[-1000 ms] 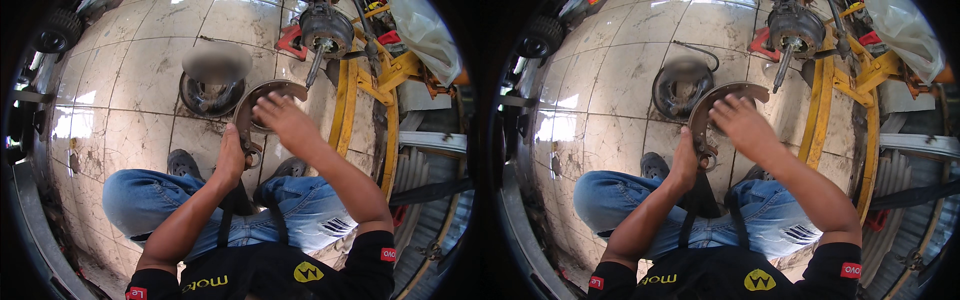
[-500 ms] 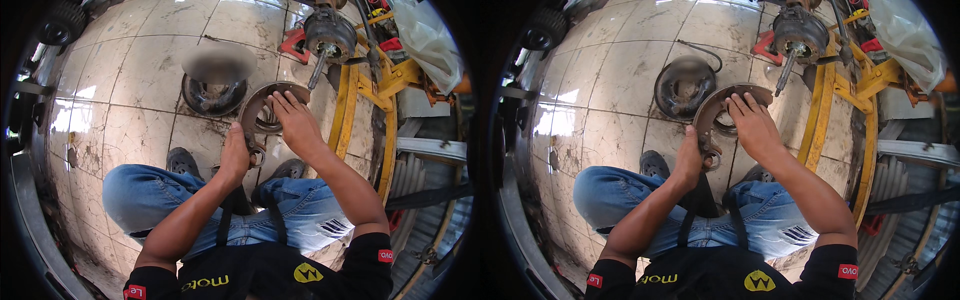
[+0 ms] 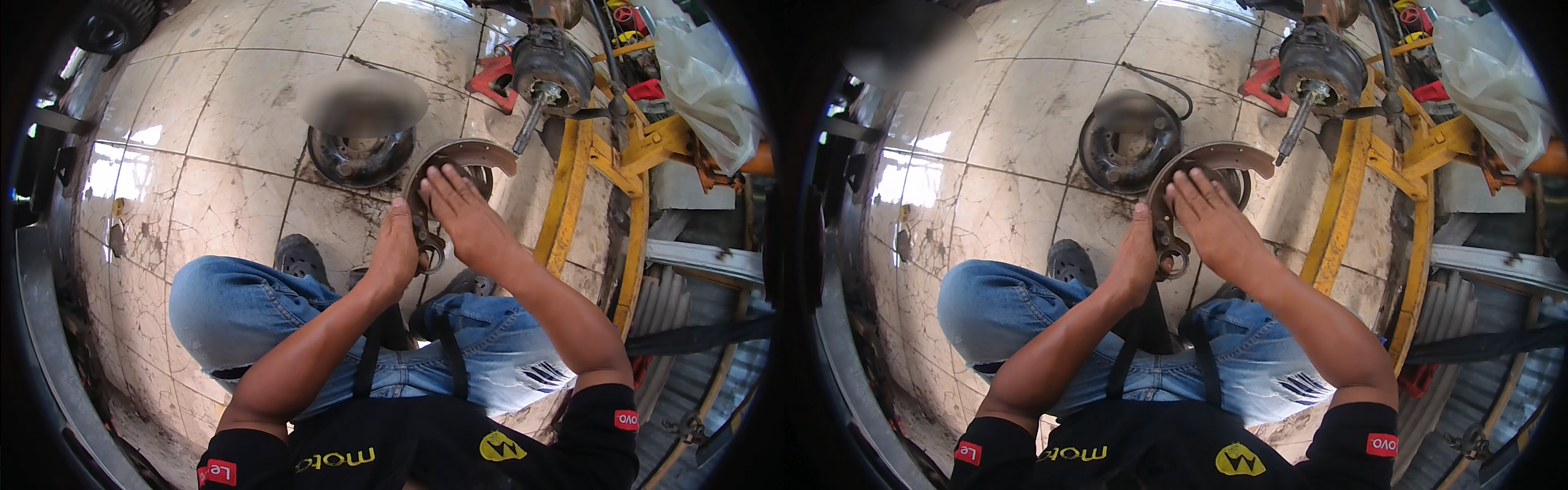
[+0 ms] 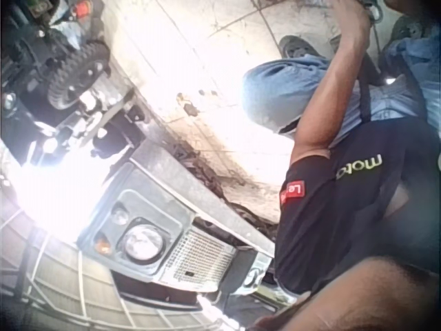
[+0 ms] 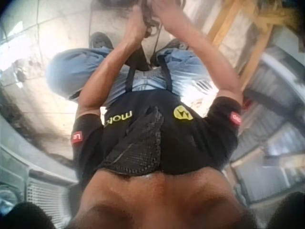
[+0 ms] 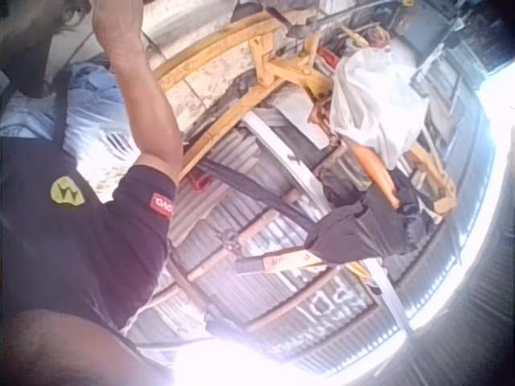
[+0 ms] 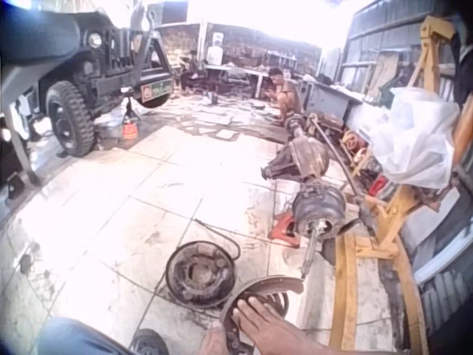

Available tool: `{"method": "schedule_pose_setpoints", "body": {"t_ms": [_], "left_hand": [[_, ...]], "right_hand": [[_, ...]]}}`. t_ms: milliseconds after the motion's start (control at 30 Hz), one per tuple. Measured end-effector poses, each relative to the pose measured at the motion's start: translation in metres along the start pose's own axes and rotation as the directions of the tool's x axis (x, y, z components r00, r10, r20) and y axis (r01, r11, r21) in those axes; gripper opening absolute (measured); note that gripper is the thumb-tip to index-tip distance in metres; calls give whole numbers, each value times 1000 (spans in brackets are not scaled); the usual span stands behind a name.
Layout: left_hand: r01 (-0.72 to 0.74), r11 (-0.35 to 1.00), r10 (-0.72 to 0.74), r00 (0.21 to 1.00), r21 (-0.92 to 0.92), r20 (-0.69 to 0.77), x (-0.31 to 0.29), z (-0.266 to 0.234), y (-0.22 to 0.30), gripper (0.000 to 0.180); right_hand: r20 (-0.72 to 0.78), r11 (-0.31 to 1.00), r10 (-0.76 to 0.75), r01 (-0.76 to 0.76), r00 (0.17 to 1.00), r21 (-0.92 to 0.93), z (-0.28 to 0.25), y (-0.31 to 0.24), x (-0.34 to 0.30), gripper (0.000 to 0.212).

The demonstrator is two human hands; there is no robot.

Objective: The person scrubs a brake drum and a brake shoe with a sanding block while sitting on the floor. The person holds the parts steady and rubs the surfaces to remove rust or debris.

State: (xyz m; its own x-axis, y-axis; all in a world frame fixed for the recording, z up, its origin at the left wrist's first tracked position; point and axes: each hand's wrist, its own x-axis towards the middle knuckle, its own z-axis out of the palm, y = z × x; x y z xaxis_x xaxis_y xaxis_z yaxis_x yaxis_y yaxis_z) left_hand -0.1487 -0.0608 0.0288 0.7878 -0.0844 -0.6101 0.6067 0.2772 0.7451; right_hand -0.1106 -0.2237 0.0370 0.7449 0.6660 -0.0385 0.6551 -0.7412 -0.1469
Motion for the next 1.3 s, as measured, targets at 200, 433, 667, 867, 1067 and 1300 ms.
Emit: {"method": "schedule_pose_setpoints", "body": {"t_ms": [200,433,667,867,1067,1300], "left_hand": [[79,996,-79,997,-31,10,-4,3,8,64],[52,999,-52,998,9,24,-1,-1,-1,63],[32,999,-32,999,21,11,-3,2,3,63],[3,1000,-3,999,-3,-36,-6,5,5,65],[2,1000,-3,1000,27,13,0,-1,-1,67],[13,1000,-14,999,19,43,0,-1,2,67]], "right_hand": [[14,994,83,-81,996,-79,-7,13,4,54],[4,989,134,-133,991,-63,-10,13,3,53],[55,997,77,-76,995,-17,-8,15,4,69],[72,996,-92,91,993,19,-6,-2,0,55],[22,996,28,-26,999,-85,-2,7,-1,54],[-1,988,108,-108,994,-107,-4,11,0,53]]}}
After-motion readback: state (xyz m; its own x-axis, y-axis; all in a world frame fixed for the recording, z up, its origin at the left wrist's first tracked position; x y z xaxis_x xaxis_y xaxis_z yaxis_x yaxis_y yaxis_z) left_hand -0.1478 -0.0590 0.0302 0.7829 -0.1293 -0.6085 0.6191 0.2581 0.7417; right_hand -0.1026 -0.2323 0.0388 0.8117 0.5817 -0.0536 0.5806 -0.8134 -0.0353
